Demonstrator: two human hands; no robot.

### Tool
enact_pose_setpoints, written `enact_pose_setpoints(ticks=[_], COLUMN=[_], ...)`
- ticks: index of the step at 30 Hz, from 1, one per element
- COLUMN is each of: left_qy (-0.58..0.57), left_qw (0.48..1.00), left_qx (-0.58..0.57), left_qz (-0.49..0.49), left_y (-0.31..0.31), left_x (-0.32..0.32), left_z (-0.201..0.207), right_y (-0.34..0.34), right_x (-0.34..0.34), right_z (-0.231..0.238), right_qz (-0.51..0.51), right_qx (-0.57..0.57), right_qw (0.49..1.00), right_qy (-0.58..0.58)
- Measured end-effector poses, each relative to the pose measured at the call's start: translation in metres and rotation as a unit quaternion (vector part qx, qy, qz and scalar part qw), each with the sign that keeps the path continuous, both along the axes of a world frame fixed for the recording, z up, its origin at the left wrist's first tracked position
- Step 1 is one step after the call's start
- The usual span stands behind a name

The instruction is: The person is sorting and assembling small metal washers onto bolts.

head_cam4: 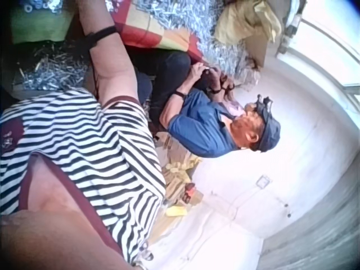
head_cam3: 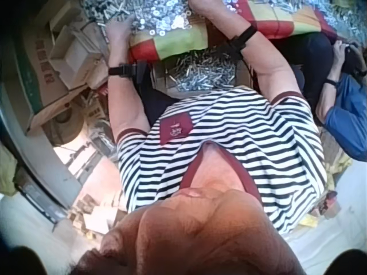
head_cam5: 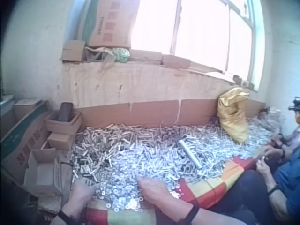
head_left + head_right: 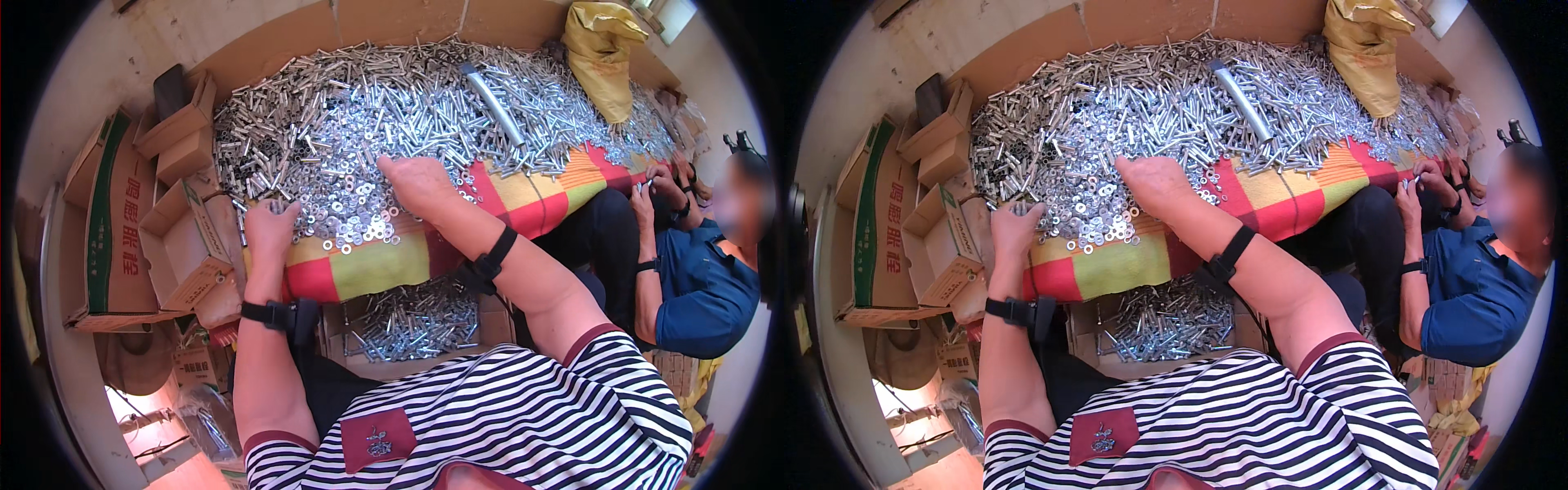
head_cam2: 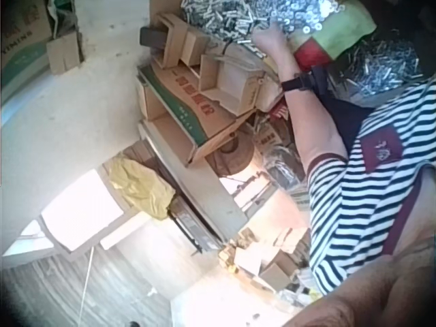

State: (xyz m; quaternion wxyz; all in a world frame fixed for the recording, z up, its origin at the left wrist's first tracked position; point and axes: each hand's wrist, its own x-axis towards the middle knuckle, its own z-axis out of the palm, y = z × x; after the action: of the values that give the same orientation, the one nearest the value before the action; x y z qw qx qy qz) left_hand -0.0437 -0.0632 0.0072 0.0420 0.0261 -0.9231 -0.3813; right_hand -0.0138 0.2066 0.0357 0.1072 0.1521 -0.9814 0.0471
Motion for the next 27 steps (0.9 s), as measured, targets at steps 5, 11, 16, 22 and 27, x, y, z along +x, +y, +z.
enact_pose_setpoints(ticks=[5, 11, 16, 22, 27], left_qy=[-0.006, -0.047, -0.044, -0.245, -0.35], left_qw=[0.987, 0.983, 0.994, 0.845, 0.626], left_qx=[-0.159, -0.171, -0.099, 0.473, 0.692], left_qz=[-0.019, -0.053, -0.03, -0.045, -0.086], left_y=[0.032, 0.024, 0.03, 0.056, 0.059], left_x=[-0.003, -0.007, -0.005, 0.018, 0.038], left_z=[0.012, 0.006, 0.0, 0.017, 0.016], right_y=[0.009, 0.015, 0.002, -0.023, -0.029], right_x=[-0.001, 0.003, 0.022, 0.064, 0.076], right_z=[-0.005, -0.009, 0.002, 0.008, 0.009], right_qz=[0.019, 0.082, 0.07, 0.115, 0.161], right_qx=[0.027, -0.008, -0.215, -0.471, -0.429], right_qw=[0.999, 0.992, 0.954, 0.856, 0.871], right_qy=[0.017, 0.091, 0.198, 0.179, 0.177])
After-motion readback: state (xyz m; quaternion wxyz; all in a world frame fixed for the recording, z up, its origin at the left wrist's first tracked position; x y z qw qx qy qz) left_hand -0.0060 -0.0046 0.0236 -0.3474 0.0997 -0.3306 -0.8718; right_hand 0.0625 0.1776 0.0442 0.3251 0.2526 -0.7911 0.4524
